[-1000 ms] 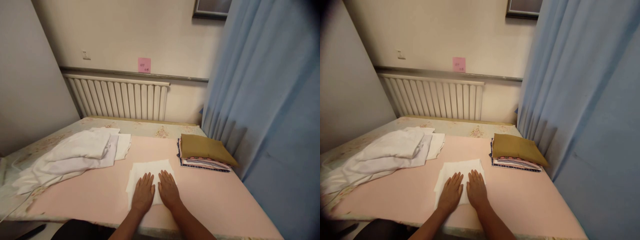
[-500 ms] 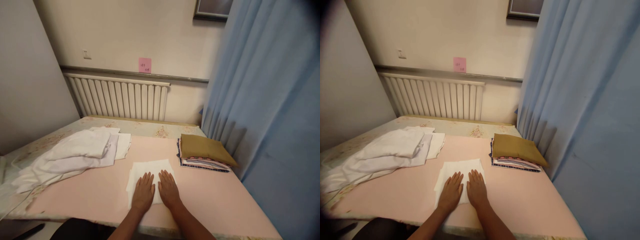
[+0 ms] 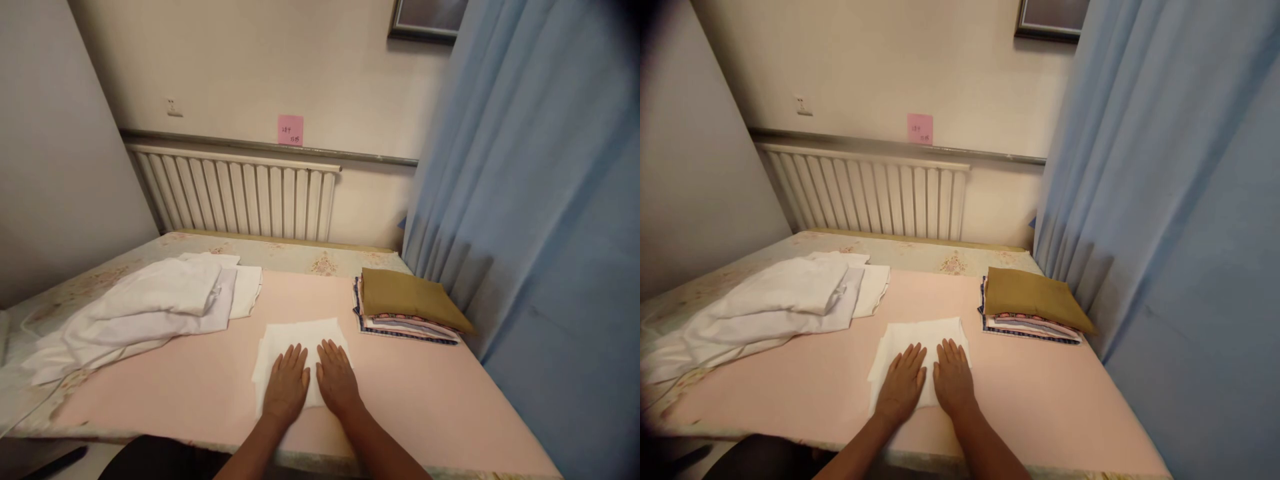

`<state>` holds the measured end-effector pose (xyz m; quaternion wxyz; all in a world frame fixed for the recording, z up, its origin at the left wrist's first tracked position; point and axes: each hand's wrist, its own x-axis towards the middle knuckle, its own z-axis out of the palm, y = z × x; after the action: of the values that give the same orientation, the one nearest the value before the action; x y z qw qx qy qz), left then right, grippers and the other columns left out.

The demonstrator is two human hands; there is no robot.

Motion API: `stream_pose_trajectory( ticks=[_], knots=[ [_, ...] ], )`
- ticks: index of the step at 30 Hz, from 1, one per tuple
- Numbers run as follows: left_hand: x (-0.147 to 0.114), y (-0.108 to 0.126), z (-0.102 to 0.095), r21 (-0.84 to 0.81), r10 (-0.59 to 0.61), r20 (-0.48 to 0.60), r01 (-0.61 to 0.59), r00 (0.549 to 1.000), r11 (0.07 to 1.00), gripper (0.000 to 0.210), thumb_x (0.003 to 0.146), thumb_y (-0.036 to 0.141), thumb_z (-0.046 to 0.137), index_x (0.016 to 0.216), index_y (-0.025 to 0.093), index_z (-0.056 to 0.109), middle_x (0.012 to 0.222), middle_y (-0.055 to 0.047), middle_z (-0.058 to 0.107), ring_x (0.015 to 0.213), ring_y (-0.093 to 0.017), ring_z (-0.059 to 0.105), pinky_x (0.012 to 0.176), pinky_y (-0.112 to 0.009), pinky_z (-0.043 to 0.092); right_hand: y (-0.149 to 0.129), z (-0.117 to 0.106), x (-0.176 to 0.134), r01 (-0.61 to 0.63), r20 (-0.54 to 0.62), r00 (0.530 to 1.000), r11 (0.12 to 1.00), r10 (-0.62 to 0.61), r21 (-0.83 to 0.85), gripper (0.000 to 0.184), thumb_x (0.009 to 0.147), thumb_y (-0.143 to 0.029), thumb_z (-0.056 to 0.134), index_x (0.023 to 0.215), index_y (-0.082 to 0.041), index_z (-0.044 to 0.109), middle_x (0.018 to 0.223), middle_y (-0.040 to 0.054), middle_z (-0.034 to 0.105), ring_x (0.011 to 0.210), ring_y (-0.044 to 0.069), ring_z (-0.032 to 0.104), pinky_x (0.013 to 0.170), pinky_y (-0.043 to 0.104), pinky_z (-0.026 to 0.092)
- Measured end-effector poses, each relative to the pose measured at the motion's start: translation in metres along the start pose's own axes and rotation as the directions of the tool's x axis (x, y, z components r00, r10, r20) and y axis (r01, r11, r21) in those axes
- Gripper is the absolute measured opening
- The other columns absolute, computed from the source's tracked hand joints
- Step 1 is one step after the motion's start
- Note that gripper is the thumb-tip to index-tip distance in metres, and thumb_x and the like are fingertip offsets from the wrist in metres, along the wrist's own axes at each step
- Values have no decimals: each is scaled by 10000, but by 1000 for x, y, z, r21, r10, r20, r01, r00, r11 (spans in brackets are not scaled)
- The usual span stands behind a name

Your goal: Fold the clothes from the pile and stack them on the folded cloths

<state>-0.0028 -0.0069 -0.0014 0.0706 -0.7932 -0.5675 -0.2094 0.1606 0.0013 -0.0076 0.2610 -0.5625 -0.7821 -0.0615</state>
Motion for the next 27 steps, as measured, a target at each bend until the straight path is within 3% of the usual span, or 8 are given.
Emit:
stream_pose_trajectory(
  ticks=[8, 12, 17, 22, 27],
  knots=[
    [-1, -1, 3, -26, -12, 0, 12, 1000, 1000, 469, 952, 299, 363, 1395, 219, 494, 1469, -53, 488, 1388, -234, 399, 1141, -464, 323, 1, 0, 0, 5, -19, 1000, 1000, -5, 0, 421, 942, -220, 435, 1345, -162, 543, 1434, 95, 505, 1379, 237, 393, 1152, 447, 295],
    [5, 2, -4, -38, -59, 102, 63, 993, 997, 474, 950, 296, 353, 1392, 205, 498, 1477, -58, 475, 1399, -233, 382, 1148, -465, 306, 1, 1, 0, 1, -30, 1000, 1000, 0, 9, 419, 941, -220, 438, 1342, -162, 544, 1427, 92, 514, 1374, 233, 399, 1148, 440, 301],
    [26, 17, -19, -2, -169, 252, 175, 953, 985, 477, 925, 241, 356, 1367, 178, 524, 1476, -87, 476, 1401, -246, 378, 1146, -476, 292, 1, 0, 1, 3, -49, 999, 1000, -1, 29, 415, 946, -236, 445, 1344, -169, 541, 1425, 90, 517, 1375, 232, 397, 1148, 436, 297],
    [49, 32, -18, -10, -86, 260, 92, 962, 996, 471, 943, 251, 331, 1368, 188, 523, 1496, -92, 451, 1417, -260, 347, 1150, -482, 275, 2, 0, 1, -5, -57, 998, 1000, 6, 24, 420, 970, -215, 387, 1365, -170, 522, 1417, 82, 526, 1371, 228, 403, 1146, 437, 302],
    [60, 21, 0, 12, -34, 215, 32, 976, 999, 475, 969, 272, 280, 1369, 189, 523, 1491, -82, 458, 1416, -265, 348, 1142, -505, 281, 4, 6, 0, -9, -66, 998, 999, 11, 30, 412, 966, -232, 408, 1353, -182, 539, 1425, 69, 519, 1380, 222, 390, 1159, 429, 286]
  ],
)
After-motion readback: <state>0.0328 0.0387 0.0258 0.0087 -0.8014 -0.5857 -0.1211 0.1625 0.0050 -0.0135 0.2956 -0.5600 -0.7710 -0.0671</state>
